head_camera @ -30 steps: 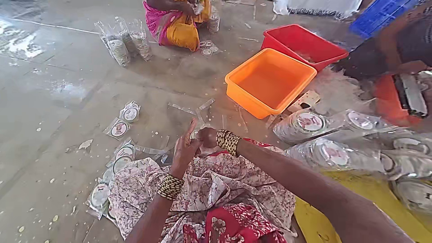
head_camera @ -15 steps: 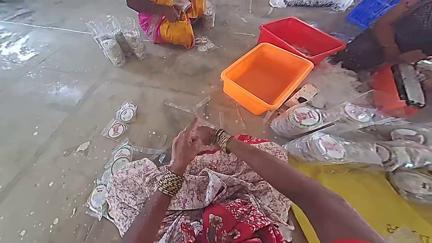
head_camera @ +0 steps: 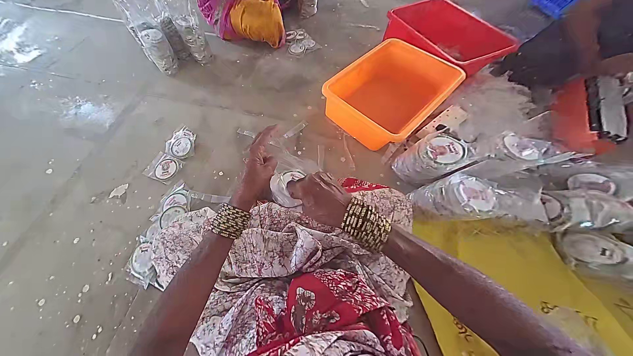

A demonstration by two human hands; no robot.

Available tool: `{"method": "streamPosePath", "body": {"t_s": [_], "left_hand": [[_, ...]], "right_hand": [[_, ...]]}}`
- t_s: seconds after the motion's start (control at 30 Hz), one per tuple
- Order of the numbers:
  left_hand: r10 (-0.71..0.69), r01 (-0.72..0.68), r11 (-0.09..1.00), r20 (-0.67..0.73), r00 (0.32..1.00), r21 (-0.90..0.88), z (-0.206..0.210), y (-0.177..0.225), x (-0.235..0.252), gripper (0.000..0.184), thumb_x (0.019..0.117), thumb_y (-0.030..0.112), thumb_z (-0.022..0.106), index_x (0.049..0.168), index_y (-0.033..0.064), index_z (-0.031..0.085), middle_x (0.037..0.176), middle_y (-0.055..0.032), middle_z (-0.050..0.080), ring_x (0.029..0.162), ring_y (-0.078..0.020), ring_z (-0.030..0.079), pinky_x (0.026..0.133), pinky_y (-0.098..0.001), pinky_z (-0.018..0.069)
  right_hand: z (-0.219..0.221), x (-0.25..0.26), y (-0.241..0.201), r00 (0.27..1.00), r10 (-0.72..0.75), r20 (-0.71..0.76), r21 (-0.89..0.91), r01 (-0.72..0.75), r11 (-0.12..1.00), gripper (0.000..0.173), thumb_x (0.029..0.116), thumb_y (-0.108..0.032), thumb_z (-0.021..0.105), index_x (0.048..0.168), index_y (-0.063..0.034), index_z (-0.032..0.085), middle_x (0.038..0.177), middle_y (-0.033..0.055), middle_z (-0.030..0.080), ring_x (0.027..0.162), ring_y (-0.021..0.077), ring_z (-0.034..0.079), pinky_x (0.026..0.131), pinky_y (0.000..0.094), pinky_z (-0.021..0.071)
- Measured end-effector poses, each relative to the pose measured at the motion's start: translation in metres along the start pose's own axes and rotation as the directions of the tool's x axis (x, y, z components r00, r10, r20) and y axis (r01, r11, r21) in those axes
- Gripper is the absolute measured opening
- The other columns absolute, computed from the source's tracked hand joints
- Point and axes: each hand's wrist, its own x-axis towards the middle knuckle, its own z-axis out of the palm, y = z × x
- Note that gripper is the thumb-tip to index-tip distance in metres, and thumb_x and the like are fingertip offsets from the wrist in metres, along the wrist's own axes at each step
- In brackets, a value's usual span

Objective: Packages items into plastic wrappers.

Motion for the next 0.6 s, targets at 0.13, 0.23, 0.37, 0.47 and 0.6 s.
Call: {"method": "streamPosePath", "body": {"t_s": [0.13, 0.23, 0.37, 0.47, 0.6], "left_hand": [[-0.018, -0.003, 0.979, 0.102, 0.995, 0.202, 0.011, -0.017, -0.005, 0.059, 0.0923, 0.013, 0.064, 0.149, 0.0085, 0.047, 0.135, -0.0184, 0.056, 0.081, -0.0255, 0.062, 0.067, -0.0445, 0.0536], [-0.148, 0.128, 0.969, 0.084, 0.985, 0.211, 0.012, -0.026, -0.025, 0.056, 0.0971, 0.036, 0.062, 0.143, 0.0068, 0.048, 0.106, -0.0174, 0.064, 0.091, -0.0310, 0.064, 0.081, -0.0547, 0.0529], [-0.344, 0.336, 0.939, 0.165, 0.924, 0.073, 0.006, -0.021, -0.036, 0.065, 0.1031, 0.038, 0.055, 0.155, 0.0077, 0.031, 0.077, -0.0025, 0.062, 0.064, -0.0114, 0.060, 0.064, -0.0330, 0.0544], [-0.386, 0.438, 0.871, 0.241, 0.890, -0.222, 0.015, -0.014, -0.029, 0.061, 0.1036, 0.010, 0.054, 0.156, 0.0038, 0.024, 0.071, -0.0024, 0.062, 0.051, -0.0050, 0.057, 0.051, -0.0206, 0.0501], [-0.361, 0.367, 0.930, 0.102, 0.927, -0.039, 0.025, -0.029, -0.028, 0.054, 0.0970, 0.018, 0.055, 0.150, 0.0182, 0.044, 0.069, 0.0028, 0.062, 0.055, -0.0087, 0.056, 0.059, -0.0323, 0.0499]], "right_hand": [[0.004, 0.020, 0.005, 0.989, 0.142, 0.045, 0.111, -0.147, 0.983, 0.021, 0.1017, -0.011, 0.052, 0.112, -0.0005, 0.067, 0.109, 0.0214, 0.068, 0.110, 0.0380, 0.065, 0.094, 0.0558, 0.0485], [0.014, 0.033, 0.028, 0.991, 0.127, -0.038, 0.448, -0.097, 0.889, 0.022, 0.1018, -0.011, 0.052, 0.100, -0.0003, 0.071, 0.088, 0.0119, 0.070, 0.080, 0.0205, 0.067, 0.076, 0.0403, 0.0543], [0.000, 0.046, 0.041, 0.998, 0.051, 0.026, 0.652, -0.055, 0.756, 0.025, 0.1067, -0.007, 0.047, 0.102, 0.0030, 0.069, 0.079, 0.0069, 0.071, 0.064, 0.0079, 0.067, 0.064, 0.0244, 0.0578], [-0.008, 0.074, 0.040, 0.989, -0.044, 0.141, 0.156, 0.022, 0.988, 0.014, 0.0953, -0.008, 0.067, 0.101, 0.0048, 0.071, 0.096, 0.0198, 0.070, 0.092, 0.0322, 0.067, 0.085, 0.0519, 0.0517], [0.006, 0.098, 0.023, 0.929, 0.105, 0.355, -0.259, -0.010, 0.966, 0.031, 0.0906, -0.010, 0.071, 0.115, 0.0068, 0.065, 0.118, 0.0271, 0.065, 0.114, 0.0444, 0.062, 0.088, 0.0643, 0.0479]]}}
